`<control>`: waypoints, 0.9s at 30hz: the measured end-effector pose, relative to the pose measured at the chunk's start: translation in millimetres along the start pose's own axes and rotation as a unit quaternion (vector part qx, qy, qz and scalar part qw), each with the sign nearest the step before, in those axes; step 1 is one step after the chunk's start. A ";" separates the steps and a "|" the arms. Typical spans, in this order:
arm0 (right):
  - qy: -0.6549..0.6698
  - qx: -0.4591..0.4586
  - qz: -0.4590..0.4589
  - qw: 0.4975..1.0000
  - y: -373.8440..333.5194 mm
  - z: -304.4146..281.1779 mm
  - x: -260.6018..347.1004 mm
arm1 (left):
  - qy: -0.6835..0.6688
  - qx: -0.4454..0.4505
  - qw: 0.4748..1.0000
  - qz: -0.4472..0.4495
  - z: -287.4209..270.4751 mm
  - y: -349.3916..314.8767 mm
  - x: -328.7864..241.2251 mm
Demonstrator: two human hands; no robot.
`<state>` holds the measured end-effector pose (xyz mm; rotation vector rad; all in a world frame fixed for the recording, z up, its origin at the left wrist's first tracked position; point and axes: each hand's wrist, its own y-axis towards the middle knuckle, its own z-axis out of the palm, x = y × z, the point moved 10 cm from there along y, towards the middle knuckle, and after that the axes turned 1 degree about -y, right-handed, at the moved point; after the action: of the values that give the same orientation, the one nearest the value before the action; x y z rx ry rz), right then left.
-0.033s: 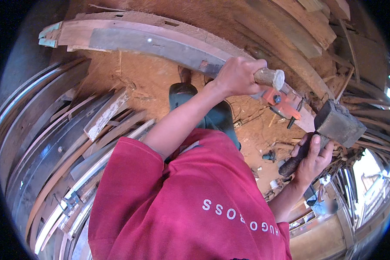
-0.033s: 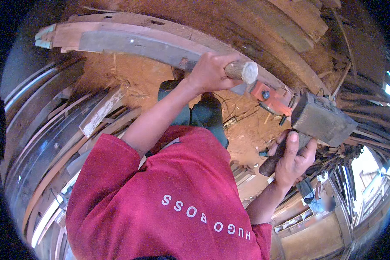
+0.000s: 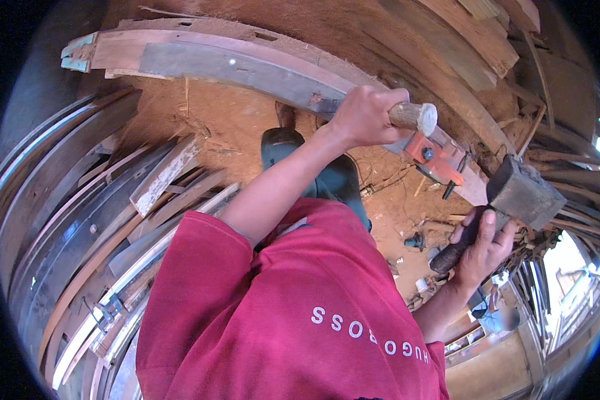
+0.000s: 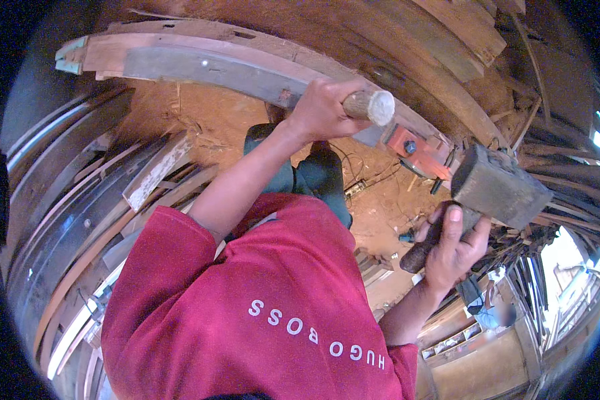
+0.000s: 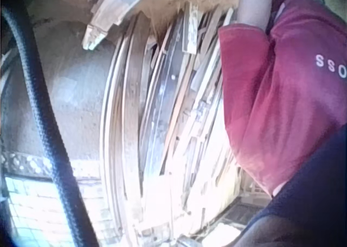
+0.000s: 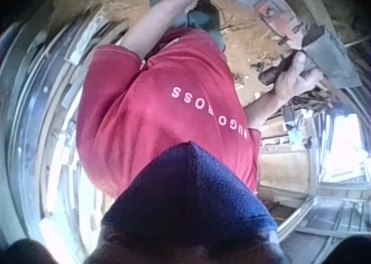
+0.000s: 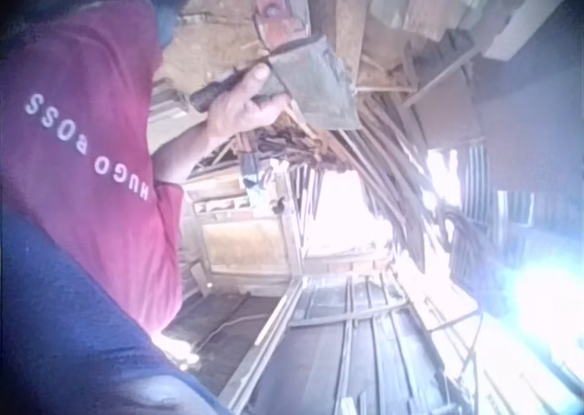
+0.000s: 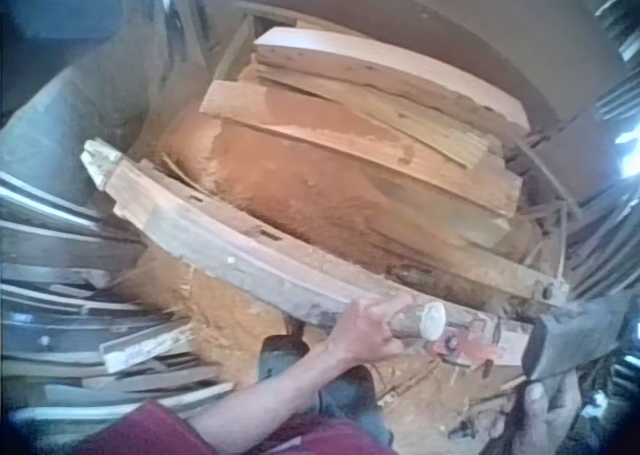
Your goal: The person sands a piece of wood using a power sander, then uses pliers and a hammer to shape and attach components to a curved wooden part.
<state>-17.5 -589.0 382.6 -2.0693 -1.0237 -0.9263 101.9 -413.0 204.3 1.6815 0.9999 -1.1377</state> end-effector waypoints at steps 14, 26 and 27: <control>-0.392 0.181 -0.111 0.895 36.4 94.1 55.9 | -0.064 -0.062 0.995 -0.036 -47.1 -3.3 13.0; -0.374 0.112 -0.198 0.899 31.0 91.0 90.9 | -0.059 -0.077 0.995 -0.034 -40.4 -1.6 8.1; -0.355 0.065 -0.168 0.917 30.7 72.4 86.7 | -0.065 -0.096 0.993 -0.025 -44.3 0.0 5.9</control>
<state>69.2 -513.8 405.9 -2.1897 -1.8033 -0.2083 115.5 -370.6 208.6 1.4202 1.0390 -1.1298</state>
